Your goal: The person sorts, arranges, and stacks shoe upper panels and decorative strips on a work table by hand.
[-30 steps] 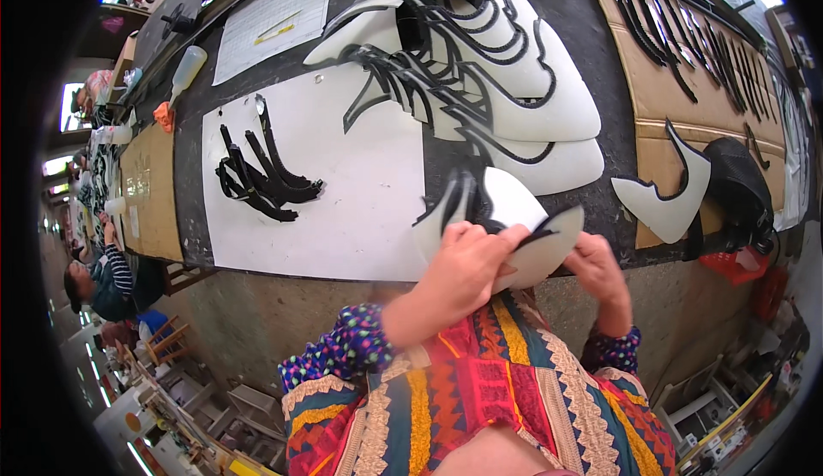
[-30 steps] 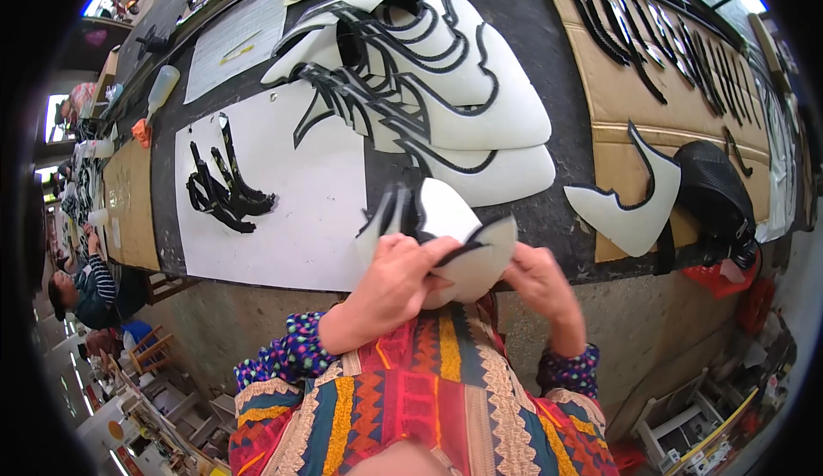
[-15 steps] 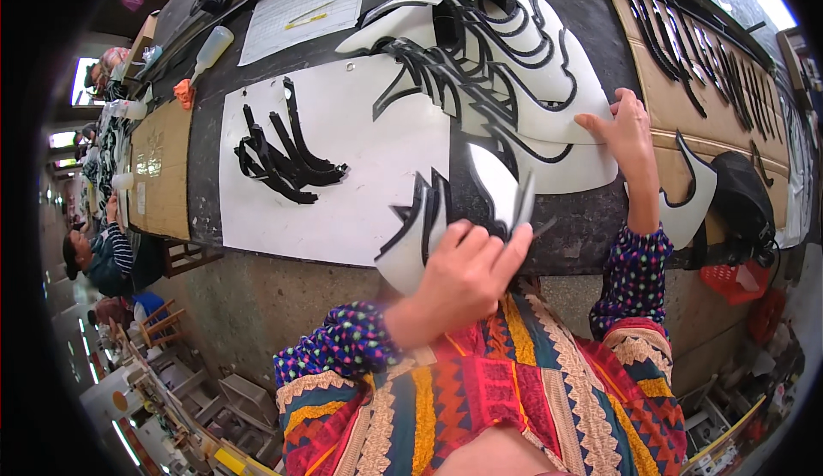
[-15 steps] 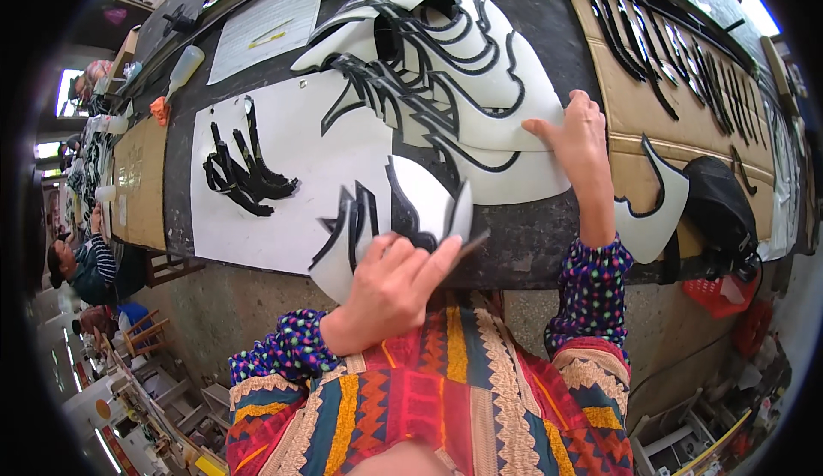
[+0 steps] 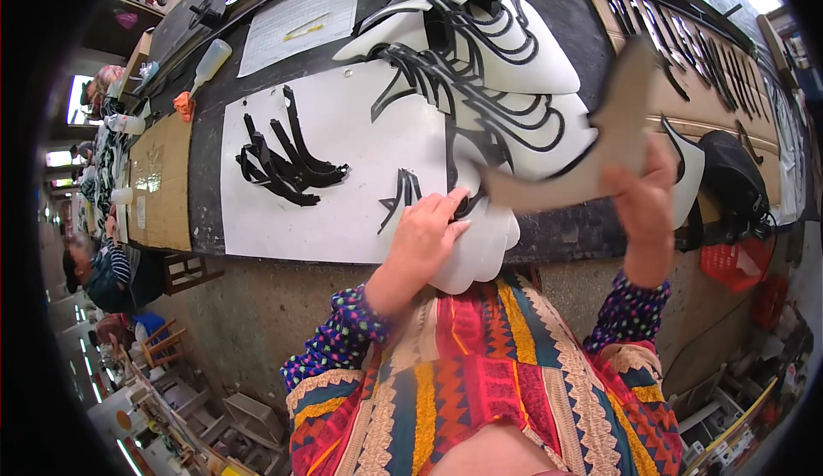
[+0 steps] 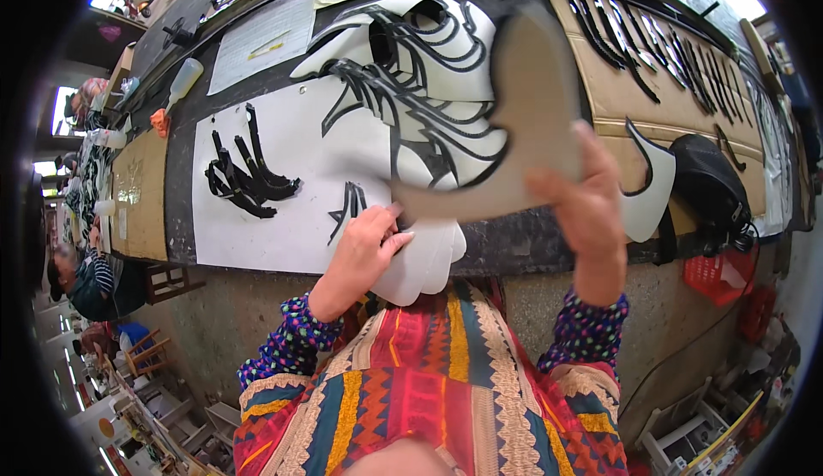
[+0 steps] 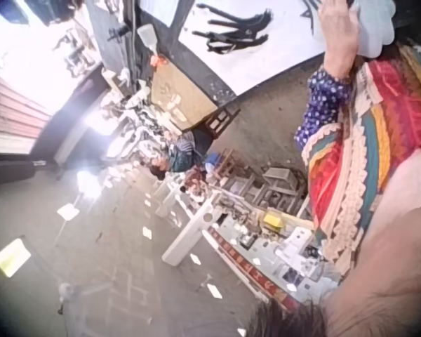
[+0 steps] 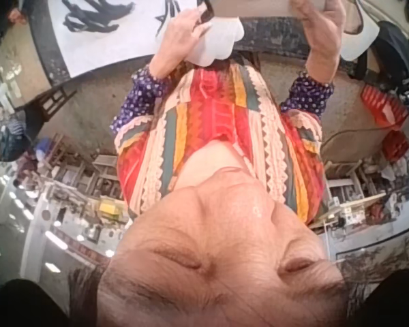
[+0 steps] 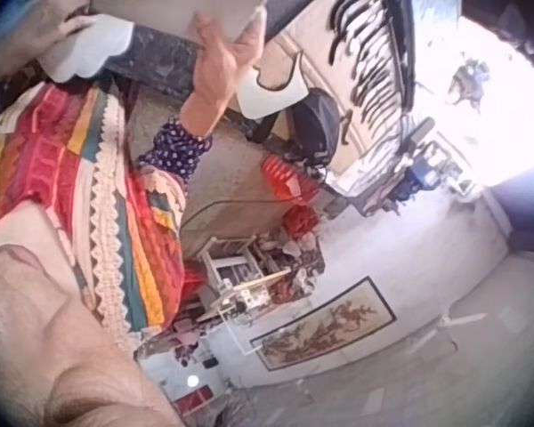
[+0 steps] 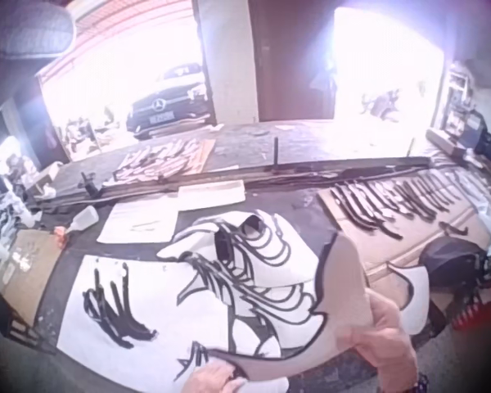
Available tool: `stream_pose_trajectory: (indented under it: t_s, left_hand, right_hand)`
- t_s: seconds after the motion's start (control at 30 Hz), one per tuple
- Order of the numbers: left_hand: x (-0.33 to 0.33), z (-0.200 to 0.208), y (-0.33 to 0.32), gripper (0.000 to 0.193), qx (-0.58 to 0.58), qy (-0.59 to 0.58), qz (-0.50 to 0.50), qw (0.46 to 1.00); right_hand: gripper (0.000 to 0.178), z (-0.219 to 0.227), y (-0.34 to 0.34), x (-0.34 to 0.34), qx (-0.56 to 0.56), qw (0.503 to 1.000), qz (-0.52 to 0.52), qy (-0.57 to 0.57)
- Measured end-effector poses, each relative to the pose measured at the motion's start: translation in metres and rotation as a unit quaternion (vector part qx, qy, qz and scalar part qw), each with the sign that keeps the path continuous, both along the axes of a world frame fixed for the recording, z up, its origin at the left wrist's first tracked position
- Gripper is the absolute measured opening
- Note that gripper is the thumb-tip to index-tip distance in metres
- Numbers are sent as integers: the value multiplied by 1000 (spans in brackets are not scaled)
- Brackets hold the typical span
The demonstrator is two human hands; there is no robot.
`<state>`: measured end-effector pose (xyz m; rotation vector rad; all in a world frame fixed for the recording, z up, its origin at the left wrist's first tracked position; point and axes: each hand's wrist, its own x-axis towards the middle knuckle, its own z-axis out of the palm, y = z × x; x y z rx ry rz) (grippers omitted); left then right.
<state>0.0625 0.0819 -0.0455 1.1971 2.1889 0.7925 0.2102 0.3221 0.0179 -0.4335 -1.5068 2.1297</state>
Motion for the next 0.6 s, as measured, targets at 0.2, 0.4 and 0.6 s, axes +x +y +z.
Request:
stream_pose_trajectory:
  t_s: [0.2, 0.4, 0.6]
  left_hand:
    - [-33, -1, -25, 22, 90, -279, 201, 935]
    - [-44, 20, -20, 20, 144, -29, 227, 963]
    - [7, 4, 56, 35, 168, 51, -52, 983]
  right_hand:
    - [45, -60, -57, -9, 203, 939, 26, -276]
    - [55, -79, 13, -20, 555, 715, -195, -379]
    - [64, -72, 32, -31, 487, 706, -103, -504]
